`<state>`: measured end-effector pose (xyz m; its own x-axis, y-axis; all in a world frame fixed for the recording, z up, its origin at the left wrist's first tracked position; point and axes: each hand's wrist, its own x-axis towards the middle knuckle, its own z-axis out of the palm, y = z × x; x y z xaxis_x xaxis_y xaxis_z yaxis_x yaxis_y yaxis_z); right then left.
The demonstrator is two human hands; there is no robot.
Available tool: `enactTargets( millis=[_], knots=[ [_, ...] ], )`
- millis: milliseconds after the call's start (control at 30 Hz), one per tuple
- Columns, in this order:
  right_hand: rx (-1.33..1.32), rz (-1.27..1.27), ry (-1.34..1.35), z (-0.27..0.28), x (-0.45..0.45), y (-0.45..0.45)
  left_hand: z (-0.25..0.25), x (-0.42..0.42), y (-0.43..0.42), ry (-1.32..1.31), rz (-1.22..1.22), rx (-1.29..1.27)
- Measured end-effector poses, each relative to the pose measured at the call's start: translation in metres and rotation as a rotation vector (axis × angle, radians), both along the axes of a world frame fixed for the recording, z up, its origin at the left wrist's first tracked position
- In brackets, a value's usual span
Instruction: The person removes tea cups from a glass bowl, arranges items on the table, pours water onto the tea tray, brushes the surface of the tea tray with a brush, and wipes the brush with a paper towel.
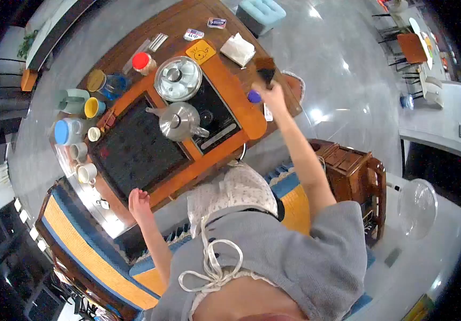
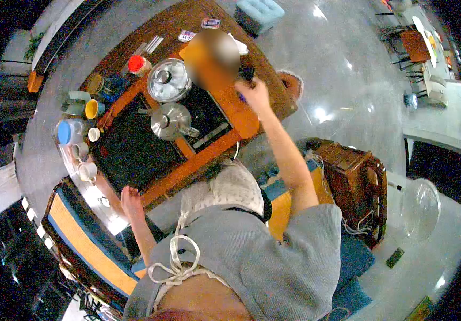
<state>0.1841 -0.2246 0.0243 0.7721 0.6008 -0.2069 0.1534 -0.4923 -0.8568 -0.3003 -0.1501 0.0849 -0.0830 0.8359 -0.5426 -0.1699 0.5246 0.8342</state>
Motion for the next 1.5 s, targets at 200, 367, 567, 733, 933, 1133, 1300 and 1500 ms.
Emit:
enactTargets(
  millis=[200,367,567,733,933,1133,1300,1500],
  knots=[
    [-0.115,-0.145,-0.321,-0.044,0.138,0.116,0.004,0.006,-0.033,0.256,0.068,-0.044],
    [-0.307,-0.064,-0.140,-0.145,0.169,0.163,-0.016,-0.042,-0.089,0.302,0.226,-0.179],
    [-0.365,-0.054,-0.247,-0.105,0.154,0.175,0.002,-0.031,-0.084,0.336,0.269,-0.115],
    [0.101,-0.028,-0.250,0.037,0.121,0.145,0.035,0.041,0.001,0.439,-0.176,0.123],
    [0.261,0.272,0.571,0.153,0.067,0.099,0.089,0.212,0.086,0.446,-0.795,0.845],
    [0.306,0.279,1.030,0.209,-0.025,0.045,0.142,0.274,0.054,-0.015,-0.885,1.001],
    [0.624,0.258,0.931,0.213,-0.105,0.011,0.158,0.237,0.033,0.053,-0.738,1.173],
    [0.808,0.104,1.008,0.227,-0.173,0.014,0.188,0.203,0.022,0.256,-0.667,1.405]
  ],
)
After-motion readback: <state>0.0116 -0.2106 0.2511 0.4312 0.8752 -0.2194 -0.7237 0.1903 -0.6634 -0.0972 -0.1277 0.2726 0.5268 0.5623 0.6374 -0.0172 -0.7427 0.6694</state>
